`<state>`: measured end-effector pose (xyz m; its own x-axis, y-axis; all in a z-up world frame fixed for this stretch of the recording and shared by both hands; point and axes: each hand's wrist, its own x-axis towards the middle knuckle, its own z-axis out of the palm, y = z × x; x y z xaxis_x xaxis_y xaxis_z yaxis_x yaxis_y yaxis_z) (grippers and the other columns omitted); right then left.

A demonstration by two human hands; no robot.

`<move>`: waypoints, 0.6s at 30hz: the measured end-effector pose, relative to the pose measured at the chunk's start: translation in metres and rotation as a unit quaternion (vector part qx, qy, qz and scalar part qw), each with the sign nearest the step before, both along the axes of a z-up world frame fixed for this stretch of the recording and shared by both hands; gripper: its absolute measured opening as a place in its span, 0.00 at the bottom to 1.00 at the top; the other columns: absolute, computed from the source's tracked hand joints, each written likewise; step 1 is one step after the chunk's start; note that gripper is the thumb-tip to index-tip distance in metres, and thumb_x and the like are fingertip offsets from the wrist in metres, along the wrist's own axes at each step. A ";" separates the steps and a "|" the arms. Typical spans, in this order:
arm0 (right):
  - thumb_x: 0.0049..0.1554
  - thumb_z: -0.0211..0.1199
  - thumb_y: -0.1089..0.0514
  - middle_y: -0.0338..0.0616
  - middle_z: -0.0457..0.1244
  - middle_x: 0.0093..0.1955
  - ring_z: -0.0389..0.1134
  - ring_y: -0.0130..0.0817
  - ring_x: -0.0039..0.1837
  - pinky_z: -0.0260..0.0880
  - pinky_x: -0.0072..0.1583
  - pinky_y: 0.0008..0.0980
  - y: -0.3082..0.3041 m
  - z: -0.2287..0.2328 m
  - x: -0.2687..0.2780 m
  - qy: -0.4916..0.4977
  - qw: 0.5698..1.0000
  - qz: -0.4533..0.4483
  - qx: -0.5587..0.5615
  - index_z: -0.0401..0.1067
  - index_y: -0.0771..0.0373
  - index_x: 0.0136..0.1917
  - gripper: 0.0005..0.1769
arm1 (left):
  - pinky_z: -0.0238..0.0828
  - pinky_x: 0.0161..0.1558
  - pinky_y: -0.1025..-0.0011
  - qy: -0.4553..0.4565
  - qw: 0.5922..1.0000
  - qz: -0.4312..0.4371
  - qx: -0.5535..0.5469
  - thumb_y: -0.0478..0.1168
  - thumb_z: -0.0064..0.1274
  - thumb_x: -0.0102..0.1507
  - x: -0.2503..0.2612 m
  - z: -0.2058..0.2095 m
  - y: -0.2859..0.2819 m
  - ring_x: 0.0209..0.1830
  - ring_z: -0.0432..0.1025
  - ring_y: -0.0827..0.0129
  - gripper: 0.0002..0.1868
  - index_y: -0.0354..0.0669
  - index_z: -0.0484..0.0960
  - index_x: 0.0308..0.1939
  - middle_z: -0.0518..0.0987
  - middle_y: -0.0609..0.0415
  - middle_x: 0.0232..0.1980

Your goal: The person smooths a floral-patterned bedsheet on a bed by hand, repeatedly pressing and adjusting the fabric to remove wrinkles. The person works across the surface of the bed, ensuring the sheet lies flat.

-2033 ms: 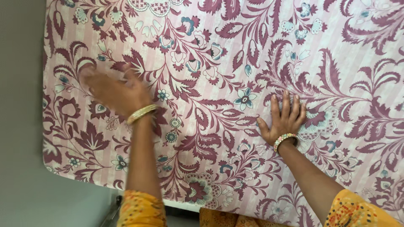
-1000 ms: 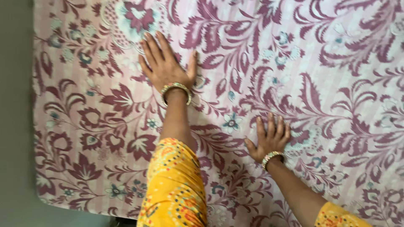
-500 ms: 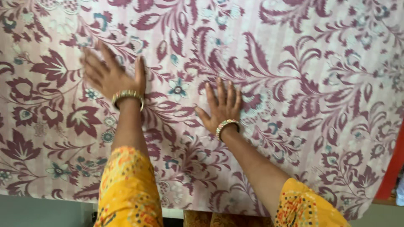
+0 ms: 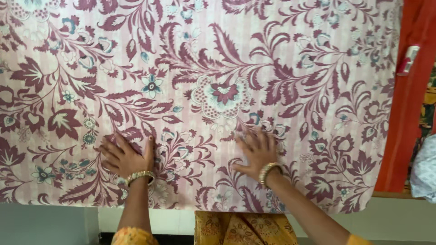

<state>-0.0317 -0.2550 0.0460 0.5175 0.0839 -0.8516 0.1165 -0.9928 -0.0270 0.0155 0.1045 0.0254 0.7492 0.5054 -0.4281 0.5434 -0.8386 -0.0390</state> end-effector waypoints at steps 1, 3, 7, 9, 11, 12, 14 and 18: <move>0.49 0.39 0.10 0.44 0.20 0.87 0.20 0.50 0.84 0.20 0.77 0.57 -0.017 -0.001 -0.007 0.033 0.999 -0.008 -0.034 0.28 0.41 0.84 0.62 | 0.22 0.77 0.45 0.008 1.000 0.016 0.005 0.79 0.41 0.57 -0.004 0.001 -0.009 0.84 0.26 0.44 0.61 0.54 0.36 0.83 0.33 0.40 0.85; 0.44 0.37 0.07 0.51 0.22 0.84 0.21 0.53 0.83 0.19 0.74 0.64 -0.059 -0.004 -0.016 -0.230 0.968 -0.089 0.037 0.30 0.50 0.82 0.68 | 0.23 0.77 0.46 -0.005 1.000 0.027 -0.015 0.78 0.45 0.56 -0.003 0.000 -0.028 0.83 0.27 0.44 0.64 0.46 0.35 0.82 0.33 0.38 0.84; 0.47 0.29 0.08 0.52 0.23 0.86 0.20 0.55 0.84 0.18 0.76 0.65 -0.112 -0.025 -0.006 -0.322 0.923 -0.211 0.008 0.30 0.52 0.84 0.68 | 0.26 0.81 0.53 -0.142 0.975 -0.113 -0.125 0.76 0.49 0.58 0.017 -0.012 -0.098 0.82 0.30 0.42 0.68 0.25 0.36 0.77 0.36 0.28 0.81; 0.46 0.28 0.08 0.48 0.22 0.87 0.20 0.54 0.85 0.18 0.77 0.65 -0.123 -0.038 0.014 -0.316 0.929 -0.193 0.019 0.31 0.49 0.85 0.67 | 0.25 0.81 0.53 -0.166 0.954 -0.170 -0.183 0.75 0.45 0.61 0.023 -0.014 -0.154 0.86 0.29 0.48 0.63 0.32 0.36 0.80 0.35 0.35 0.85; 0.44 0.29 0.07 0.46 0.20 0.86 0.18 0.53 0.85 0.16 0.77 0.64 -0.134 -0.044 0.034 -0.282 0.945 -0.163 0.014 0.29 0.45 0.85 0.67 | 0.23 0.80 0.52 -0.154 0.937 -0.237 -0.204 0.78 0.46 0.60 0.033 -0.010 -0.214 0.84 0.30 0.44 0.65 0.34 0.35 0.80 0.36 0.34 0.83; 0.43 0.30 0.07 0.45 0.18 0.86 0.16 0.52 0.84 0.15 0.77 0.63 -0.141 -0.044 0.042 -0.249 0.958 -0.142 0.003 0.28 0.43 0.84 0.67 | 0.22 0.78 0.51 -0.093 0.940 -0.248 -0.214 0.81 0.44 0.57 0.038 -0.006 -0.241 0.84 0.28 0.47 0.66 0.41 0.34 0.79 0.33 0.36 0.83; 0.41 0.31 0.06 0.44 0.15 0.85 0.12 0.51 0.82 0.13 0.76 0.62 -0.151 -0.039 0.038 -0.202 0.973 -0.115 -0.007 0.25 0.41 0.83 0.68 | 0.19 0.77 0.50 0.010 0.940 -0.261 -0.217 0.84 0.43 0.53 0.041 0.008 -0.271 0.83 0.24 0.49 0.66 0.52 0.32 0.80 0.28 0.39 0.82; 0.38 0.34 0.05 0.46 0.11 0.83 0.07 0.50 0.81 0.08 0.74 0.62 -0.177 -0.021 0.013 -0.194 0.971 -0.141 -0.004 0.20 0.41 0.82 0.71 | 0.15 0.76 0.46 0.117 0.928 -0.295 -0.193 0.85 0.37 0.52 0.046 0.029 -0.265 0.81 0.15 0.54 0.63 0.68 0.28 0.80 0.21 0.48 0.82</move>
<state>-0.0190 -0.4319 0.0247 0.8008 -0.1146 -0.5878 -0.1612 -0.9866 -0.0272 0.0614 -0.1605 0.0541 0.7108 -0.1893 -0.6774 -0.0012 -0.9634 0.2679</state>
